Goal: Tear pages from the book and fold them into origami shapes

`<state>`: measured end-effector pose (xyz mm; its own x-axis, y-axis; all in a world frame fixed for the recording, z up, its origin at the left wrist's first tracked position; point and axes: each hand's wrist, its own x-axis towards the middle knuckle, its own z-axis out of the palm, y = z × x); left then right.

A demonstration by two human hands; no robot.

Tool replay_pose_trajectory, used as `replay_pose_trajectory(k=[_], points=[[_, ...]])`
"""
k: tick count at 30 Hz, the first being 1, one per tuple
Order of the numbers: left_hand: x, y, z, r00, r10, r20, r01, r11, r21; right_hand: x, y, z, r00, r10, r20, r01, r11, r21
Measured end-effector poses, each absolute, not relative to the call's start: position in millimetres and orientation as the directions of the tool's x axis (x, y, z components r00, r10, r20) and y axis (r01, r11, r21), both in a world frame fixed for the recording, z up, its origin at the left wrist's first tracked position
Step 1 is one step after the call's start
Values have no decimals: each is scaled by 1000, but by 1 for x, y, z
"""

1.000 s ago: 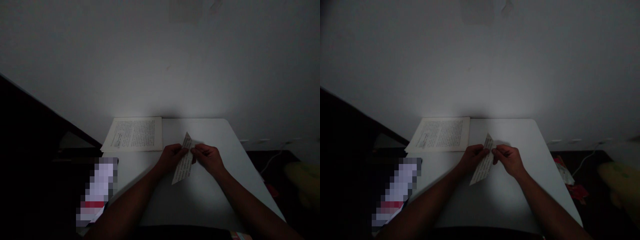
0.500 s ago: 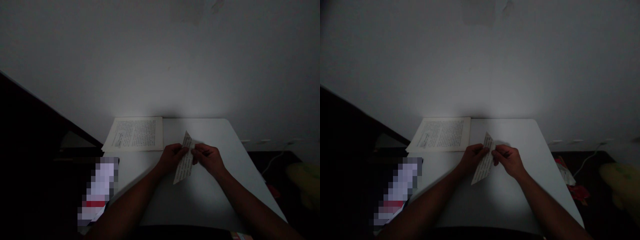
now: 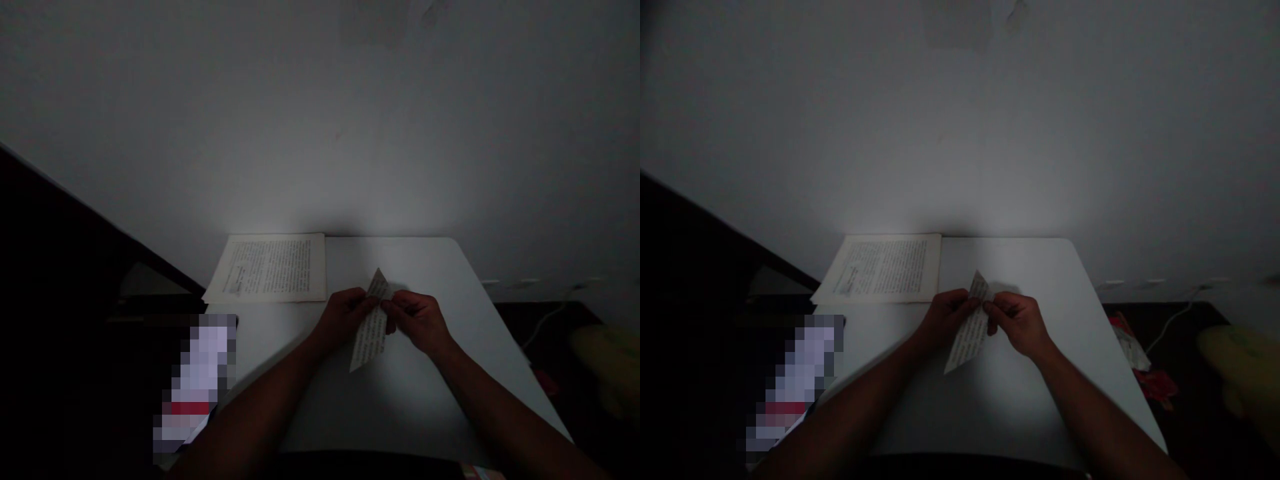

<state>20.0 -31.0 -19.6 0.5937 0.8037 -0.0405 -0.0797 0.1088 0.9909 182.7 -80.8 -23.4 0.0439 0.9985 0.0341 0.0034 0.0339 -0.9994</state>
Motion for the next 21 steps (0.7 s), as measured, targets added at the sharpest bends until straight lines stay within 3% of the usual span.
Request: replay_pose_trajectory(k=[10, 17, 21], points=[[18, -30, -23, 533, 845, -48, -74, 103, 992, 176, -80, -24, -44, 995, -86, -114, -90, -989], [18, -28, -23, 381, 924, 34, 36, -52, 998, 172, -81, -20, -159, 981, -114, -126, -135, -983], [18, -27, -20, 339, 939, 66, 113, -110, 987, 174, -82, -24, -132, 988, -83, -105, -98, -990]])
